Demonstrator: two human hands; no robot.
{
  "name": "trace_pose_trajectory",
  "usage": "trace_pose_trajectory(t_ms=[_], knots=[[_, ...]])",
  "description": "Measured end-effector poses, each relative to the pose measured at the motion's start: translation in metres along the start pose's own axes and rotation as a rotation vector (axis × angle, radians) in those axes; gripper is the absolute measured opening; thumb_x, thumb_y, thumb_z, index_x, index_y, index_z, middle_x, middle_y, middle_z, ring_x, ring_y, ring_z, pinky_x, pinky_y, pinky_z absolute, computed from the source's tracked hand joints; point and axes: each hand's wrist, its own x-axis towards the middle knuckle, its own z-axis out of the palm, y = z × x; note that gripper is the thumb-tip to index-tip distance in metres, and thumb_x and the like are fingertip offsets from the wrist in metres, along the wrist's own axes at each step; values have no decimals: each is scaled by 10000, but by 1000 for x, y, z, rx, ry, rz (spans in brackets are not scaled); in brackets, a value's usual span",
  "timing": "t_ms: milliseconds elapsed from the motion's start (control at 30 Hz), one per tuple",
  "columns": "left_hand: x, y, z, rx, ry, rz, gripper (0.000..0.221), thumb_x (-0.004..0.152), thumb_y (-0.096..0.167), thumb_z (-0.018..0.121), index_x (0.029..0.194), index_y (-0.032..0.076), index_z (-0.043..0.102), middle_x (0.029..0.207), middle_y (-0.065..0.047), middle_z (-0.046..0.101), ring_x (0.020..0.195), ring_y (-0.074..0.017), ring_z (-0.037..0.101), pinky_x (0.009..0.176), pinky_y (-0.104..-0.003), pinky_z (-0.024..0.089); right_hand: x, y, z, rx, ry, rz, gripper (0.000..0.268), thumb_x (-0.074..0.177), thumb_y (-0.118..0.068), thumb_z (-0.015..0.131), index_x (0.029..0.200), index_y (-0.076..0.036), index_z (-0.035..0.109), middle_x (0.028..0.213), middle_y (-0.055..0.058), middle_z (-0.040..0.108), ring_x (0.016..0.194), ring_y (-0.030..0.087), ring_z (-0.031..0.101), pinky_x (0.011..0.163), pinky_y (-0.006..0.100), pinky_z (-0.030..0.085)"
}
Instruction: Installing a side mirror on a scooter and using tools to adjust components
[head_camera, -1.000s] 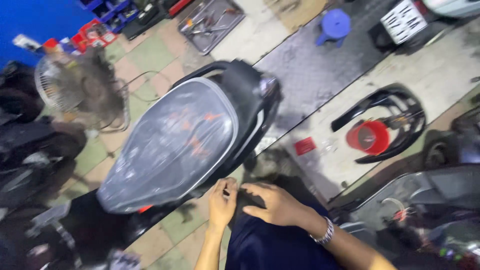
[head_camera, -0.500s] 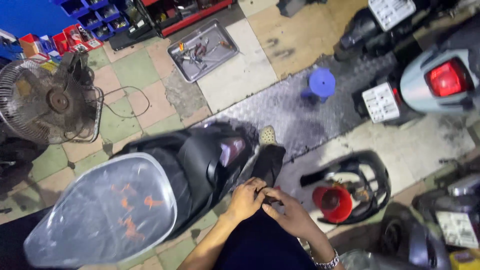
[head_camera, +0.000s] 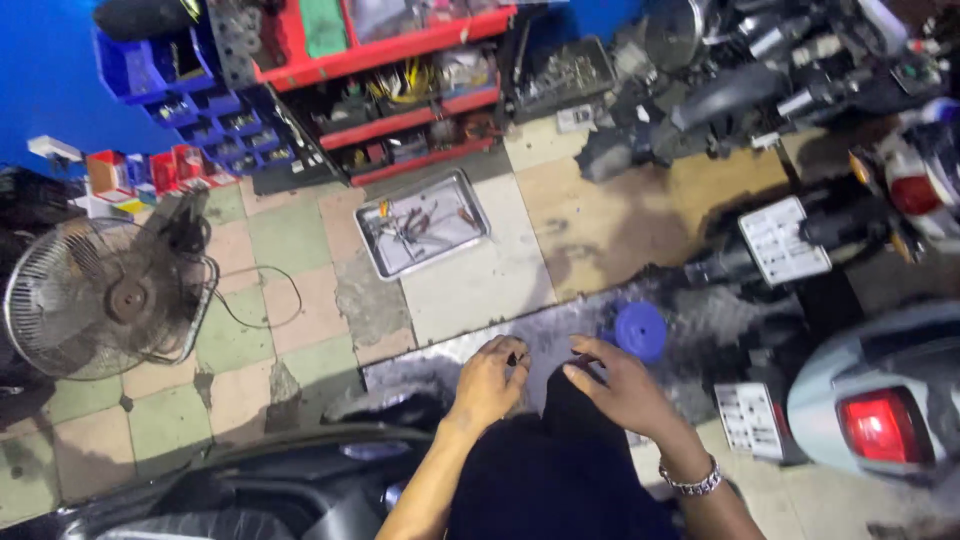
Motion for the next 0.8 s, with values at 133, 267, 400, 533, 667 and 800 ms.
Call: trace_pose_trajectory(t_ms=[133, 267, 400, 533, 667, 800], knots=[[79, -19, -27, -89, 87, -85, 153, 902, 233, 658, 1002, 127, 704, 941, -119, 714, 933, -372, 721, 802, -483, 592, 105, -2, -32, 66, -139, 40, 396, 895, -235, 736, 1236, -37, 696, 1092, 240, 771, 1078, 415, 726, 959, 516, 551], [174, -54, -43, -168, 179, -195, 143, 894, 220, 679, 1000, 133, 723, 932, -114, 733, 900, -354, 737, 760, -454, 599, 227, -4, -62, 146, -318, 71, 452, 896, -214, 712, 1309, -39, 656, 1199, 243, 743, 1158, 372, 715, 1002, 474, 560], [321, -82, -69, -202, 266, -283, 150, 902, 208, 689, 998, 102, 734, 916, -146, 741, 888, -366, 744, 737, -418, 614, 390, 34, -93, 159, -397, 84, 469, 910, -240, 713, 1348, -82, 653, 1206, 219, 739, 1172, 343, 706, 1019, 417, 561], [487, -119, -84, -173, 334, -379, 210, 899, 215, 680, 1047, 78, 738, 930, -176, 744, 920, -384, 736, 759, -475, 598, 561, 59, -132, 55, -462, 59, 424, 937, -249, 689, 1338, -113, 665, 1129, 196, 756, 1123, 358, 708, 976, 449, 565], [605, -130, -122, -81, 421, -504, 253, 918, 178, 651, 1125, 51, 721, 944, -197, 728, 938, -409, 719, 764, -491, 591, 663, 70, -176, 31, -510, 72, 414, 908, -236, 701, 1311, -145, 684, 1114, 187, 768, 1075, 349, 740, 938, 452, 580], [762, -165, -187, 82, 490, -532, 327, 923, 87, 607, 1236, 4, 654, 1178, -244, 677, 1069, -453, 683, 859, -540, 583, 738, 62, -207, 52, -592, 72, 398, 935, -196, 674, 1311, -66, 663, 1120, 227, 755, 1079, 380, 735, 974, 484, 548]])
